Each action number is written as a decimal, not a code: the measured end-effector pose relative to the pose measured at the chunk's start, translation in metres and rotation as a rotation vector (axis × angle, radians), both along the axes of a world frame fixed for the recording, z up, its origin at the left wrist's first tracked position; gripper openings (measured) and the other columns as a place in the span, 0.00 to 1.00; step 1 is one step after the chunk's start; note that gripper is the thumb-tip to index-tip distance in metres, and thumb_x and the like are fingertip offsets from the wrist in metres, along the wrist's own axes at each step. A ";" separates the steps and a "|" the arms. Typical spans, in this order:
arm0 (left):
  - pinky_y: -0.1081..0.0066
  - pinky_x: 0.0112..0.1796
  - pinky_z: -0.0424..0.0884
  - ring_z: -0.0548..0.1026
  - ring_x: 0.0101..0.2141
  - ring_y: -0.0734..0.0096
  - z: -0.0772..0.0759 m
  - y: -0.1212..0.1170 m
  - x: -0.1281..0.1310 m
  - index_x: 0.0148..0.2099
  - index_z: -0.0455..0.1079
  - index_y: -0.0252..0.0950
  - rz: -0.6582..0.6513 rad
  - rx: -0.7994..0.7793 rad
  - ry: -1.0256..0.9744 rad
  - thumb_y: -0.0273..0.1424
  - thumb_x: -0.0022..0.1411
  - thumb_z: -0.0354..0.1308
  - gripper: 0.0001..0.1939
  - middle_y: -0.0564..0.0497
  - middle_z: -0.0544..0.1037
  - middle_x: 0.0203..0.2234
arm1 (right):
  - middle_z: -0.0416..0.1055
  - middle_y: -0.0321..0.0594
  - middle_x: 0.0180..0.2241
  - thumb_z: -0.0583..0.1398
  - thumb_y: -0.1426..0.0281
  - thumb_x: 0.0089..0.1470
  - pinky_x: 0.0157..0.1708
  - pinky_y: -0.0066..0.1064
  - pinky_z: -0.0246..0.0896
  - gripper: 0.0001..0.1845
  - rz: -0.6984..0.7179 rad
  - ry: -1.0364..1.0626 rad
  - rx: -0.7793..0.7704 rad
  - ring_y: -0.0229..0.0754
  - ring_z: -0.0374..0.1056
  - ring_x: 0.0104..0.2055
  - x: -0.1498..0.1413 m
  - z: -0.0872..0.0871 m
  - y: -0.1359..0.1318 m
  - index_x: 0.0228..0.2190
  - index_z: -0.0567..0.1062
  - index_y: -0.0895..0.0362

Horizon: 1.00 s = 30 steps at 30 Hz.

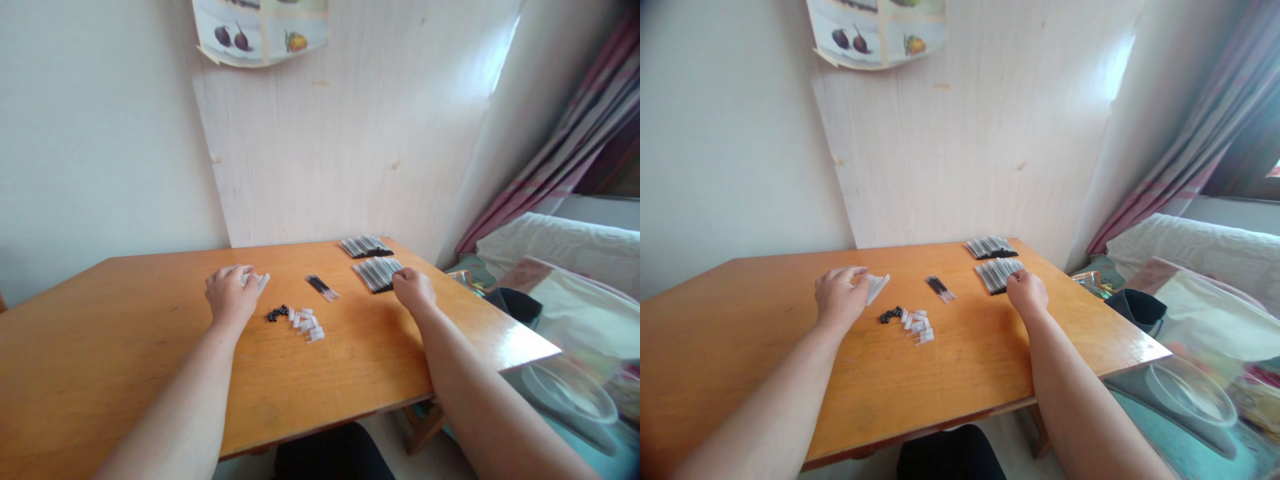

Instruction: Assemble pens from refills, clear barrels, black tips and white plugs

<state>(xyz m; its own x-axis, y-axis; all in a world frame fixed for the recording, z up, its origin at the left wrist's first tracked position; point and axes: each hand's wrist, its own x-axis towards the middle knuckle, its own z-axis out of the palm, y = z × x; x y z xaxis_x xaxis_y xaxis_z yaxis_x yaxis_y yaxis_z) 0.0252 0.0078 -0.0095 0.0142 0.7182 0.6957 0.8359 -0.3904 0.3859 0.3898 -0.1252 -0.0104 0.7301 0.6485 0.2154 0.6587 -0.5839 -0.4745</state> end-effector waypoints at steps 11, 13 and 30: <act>0.55 0.51 0.61 0.69 0.48 0.53 -0.001 0.000 -0.001 0.42 0.76 0.40 0.009 0.002 0.019 0.38 0.59 0.51 0.15 0.44 0.77 0.42 | 0.77 0.49 0.39 0.53 0.64 0.51 0.34 0.33 0.62 0.18 0.043 0.059 -0.102 0.49 0.72 0.39 0.013 -0.008 0.000 0.35 0.80 0.55; 0.55 0.51 0.61 0.69 0.48 0.53 -0.001 0.000 -0.001 0.41 0.77 0.40 0.005 0.007 0.015 0.38 0.59 0.51 0.15 0.43 0.77 0.42 | 0.77 0.49 0.39 0.53 0.64 0.52 0.35 0.33 0.62 0.17 0.044 0.062 -0.114 0.49 0.72 0.39 0.012 -0.007 0.001 0.34 0.80 0.55; 0.56 0.45 0.67 0.72 0.44 0.53 0.001 0.007 -0.015 0.43 0.77 0.39 0.114 -0.197 -0.095 0.37 0.57 0.52 0.16 0.40 0.78 0.42 | 0.76 0.46 0.38 0.51 0.61 0.56 0.34 0.31 0.58 0.19 0.159 -0.036 -0.010 0.48 0.70 0.41 -0.013 -0.001 0.001 0.36 0.80 0.54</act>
<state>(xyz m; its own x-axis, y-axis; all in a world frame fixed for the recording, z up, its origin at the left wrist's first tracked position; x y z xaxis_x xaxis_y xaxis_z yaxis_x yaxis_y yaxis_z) 0.0099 0.0146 -0.0081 -0.1333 0.8333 0.5365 0.8266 -0.2052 0.5240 0.3768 -0.1246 -0.0111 0.6098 0.7577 0.2325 0.7597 -0.4753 -0.4437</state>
